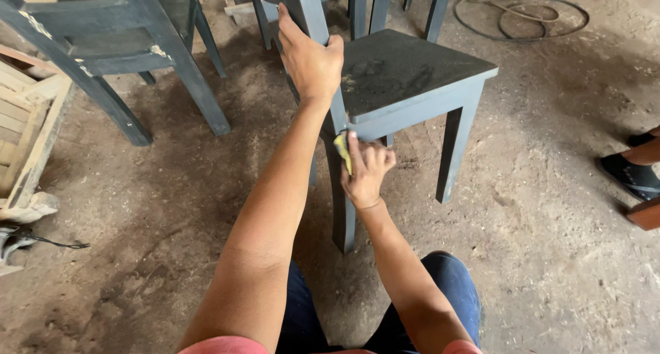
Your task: The person sands the back, seat, and legs of a wooden chair using a piece of sandpaper.
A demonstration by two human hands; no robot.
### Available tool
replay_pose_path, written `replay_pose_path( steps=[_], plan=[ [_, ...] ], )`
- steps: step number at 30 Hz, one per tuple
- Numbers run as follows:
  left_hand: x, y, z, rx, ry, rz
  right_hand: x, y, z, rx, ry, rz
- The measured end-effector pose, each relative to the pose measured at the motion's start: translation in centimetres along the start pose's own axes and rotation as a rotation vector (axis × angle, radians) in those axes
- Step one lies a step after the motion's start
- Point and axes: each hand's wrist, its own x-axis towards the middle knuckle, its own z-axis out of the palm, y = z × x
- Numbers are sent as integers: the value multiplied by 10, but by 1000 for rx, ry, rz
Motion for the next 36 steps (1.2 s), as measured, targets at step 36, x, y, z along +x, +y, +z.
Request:
replay_pose_path(
  steps=[36],
  plan=[
    [-4, -3, 0, 7, -6, 19, 15, -11, -4, -10, 124, 126]
  ],
)
